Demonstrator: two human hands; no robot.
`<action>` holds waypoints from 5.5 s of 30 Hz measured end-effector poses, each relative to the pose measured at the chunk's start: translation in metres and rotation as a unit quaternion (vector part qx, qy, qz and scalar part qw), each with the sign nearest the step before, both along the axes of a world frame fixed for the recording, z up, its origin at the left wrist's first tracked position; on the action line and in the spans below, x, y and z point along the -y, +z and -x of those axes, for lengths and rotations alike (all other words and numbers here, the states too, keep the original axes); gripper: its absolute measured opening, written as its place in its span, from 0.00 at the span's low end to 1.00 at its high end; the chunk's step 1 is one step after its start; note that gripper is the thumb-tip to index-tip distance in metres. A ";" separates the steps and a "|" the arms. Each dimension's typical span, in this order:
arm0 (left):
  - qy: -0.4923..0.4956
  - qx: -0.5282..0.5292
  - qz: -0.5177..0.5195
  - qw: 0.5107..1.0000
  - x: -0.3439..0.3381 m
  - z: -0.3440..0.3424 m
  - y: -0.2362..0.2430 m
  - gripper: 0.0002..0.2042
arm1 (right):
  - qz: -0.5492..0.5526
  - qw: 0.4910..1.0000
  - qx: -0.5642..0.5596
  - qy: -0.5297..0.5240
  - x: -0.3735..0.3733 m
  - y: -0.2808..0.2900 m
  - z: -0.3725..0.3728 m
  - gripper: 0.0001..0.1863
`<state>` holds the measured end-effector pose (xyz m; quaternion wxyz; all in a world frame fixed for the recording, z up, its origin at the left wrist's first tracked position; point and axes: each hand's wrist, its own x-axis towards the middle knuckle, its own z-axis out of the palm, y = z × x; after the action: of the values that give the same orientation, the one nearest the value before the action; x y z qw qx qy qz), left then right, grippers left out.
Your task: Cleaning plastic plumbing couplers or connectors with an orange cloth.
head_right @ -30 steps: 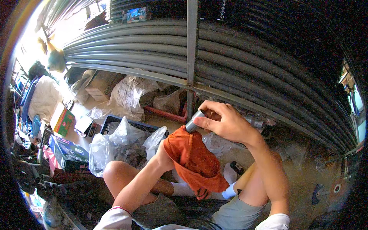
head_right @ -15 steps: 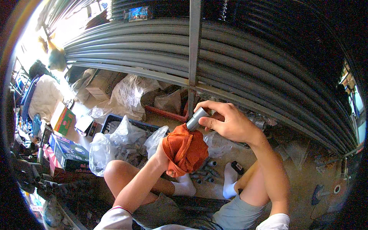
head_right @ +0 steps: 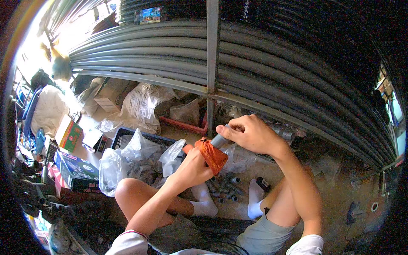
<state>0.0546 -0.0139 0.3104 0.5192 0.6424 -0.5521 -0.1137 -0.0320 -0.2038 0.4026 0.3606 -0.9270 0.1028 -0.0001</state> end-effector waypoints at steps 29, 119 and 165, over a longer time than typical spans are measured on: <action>-0.019 -0.757 -0.011 0.653 -0.001 -0.002 0.018 0.13 | 0.043 0.973 0.198 0.112 -0.026 0.002 0.002 0.19; -0.118 -0.796 0.032 0.593 -0.010 -0.006 0.007 0.13 | 0.161 0.942 0.251 0.156 -0.020 -0.004 0.015 0.21; 0.074 -0.396 0.106 0.909 0.000 -0.003 0.013 0.09 | 0.231 0.914 0.313 0.119 -0.044 -0.017 0.015 0.25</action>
<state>0.0579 -0.0138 0.3229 0.7674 0.5246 -0.2607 -0.2605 -0.0475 -0.1602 0.3853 0.1475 -0.9424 -0.1290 -0.2711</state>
